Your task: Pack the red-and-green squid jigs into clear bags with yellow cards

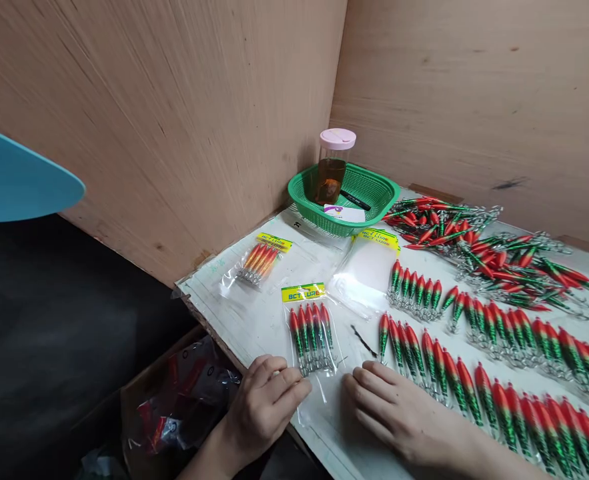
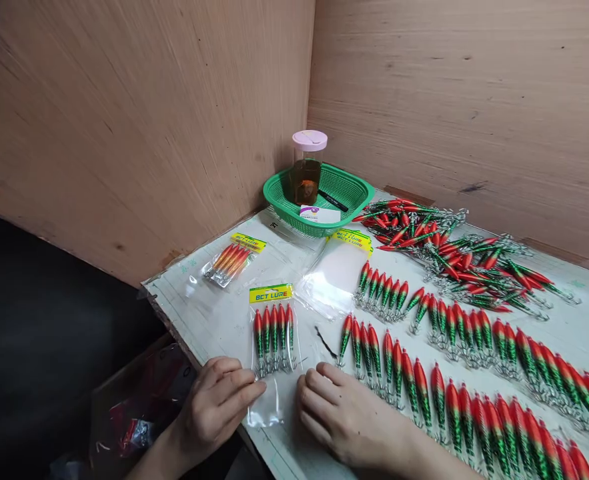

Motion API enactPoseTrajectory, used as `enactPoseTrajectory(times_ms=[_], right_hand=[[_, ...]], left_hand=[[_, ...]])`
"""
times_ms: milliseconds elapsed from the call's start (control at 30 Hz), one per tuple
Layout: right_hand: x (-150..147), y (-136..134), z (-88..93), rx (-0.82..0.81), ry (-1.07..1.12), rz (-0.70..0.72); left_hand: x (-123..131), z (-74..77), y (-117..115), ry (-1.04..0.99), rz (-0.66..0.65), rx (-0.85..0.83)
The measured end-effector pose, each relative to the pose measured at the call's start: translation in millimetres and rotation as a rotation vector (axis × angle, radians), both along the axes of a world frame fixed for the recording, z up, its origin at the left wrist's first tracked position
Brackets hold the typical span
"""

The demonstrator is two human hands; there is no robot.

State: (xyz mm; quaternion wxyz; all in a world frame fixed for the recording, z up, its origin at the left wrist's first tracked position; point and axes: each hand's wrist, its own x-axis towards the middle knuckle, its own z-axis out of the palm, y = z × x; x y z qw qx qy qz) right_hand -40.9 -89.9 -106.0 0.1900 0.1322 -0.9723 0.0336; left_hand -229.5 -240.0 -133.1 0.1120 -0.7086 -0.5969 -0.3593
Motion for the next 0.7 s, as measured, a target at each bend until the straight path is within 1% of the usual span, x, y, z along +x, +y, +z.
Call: enactPoseTrajectory(times_ms=[100,200,233,333,400,500,600,700], right_hand=[[0.2,0.3,-1.2,-0.008,-0.009,-0.005],[0.1,1.9,-1.9,-0.059,-0.030,-0.041],[0.1,2.5,-1.9,-0.073,-0.035,-0.053],[1.3,3.7,-1.0,-0.120,-0.050,-0.047],[3.1,4.0,-0.7,-0.165,-0.065,-0.036],[5.9,3.1,-1.6,-0.207,-0.090,-0.026],[6.9,2.1,-2.8,-0.236,-0.124,-0.043],[5.9,2.8,-3.1,-0.232,-0.129,-0.041]], left_hand=[[0.5,1.7,1.1,0.035,0.032,-0.013],[0.4,0.8,0.0,-0.014,0.067,-0.041],[-0.1,0.2,-0.6,-0.036,0.052,-0.040],[-2.6,-1.1,-1.7,-0.081,-0.068,0.001],[-3.9,-1.7,-1.6,-0.120,-0.114,0.001],[-3.2,-2.8,-1.4,-0.159,-0.095,-0.014],[-0.7,-3.8,-2.3,-0.155,-0.060,-0.011],[1.1,-2.2,-3.9,-0.122,-0.071,0.006]])
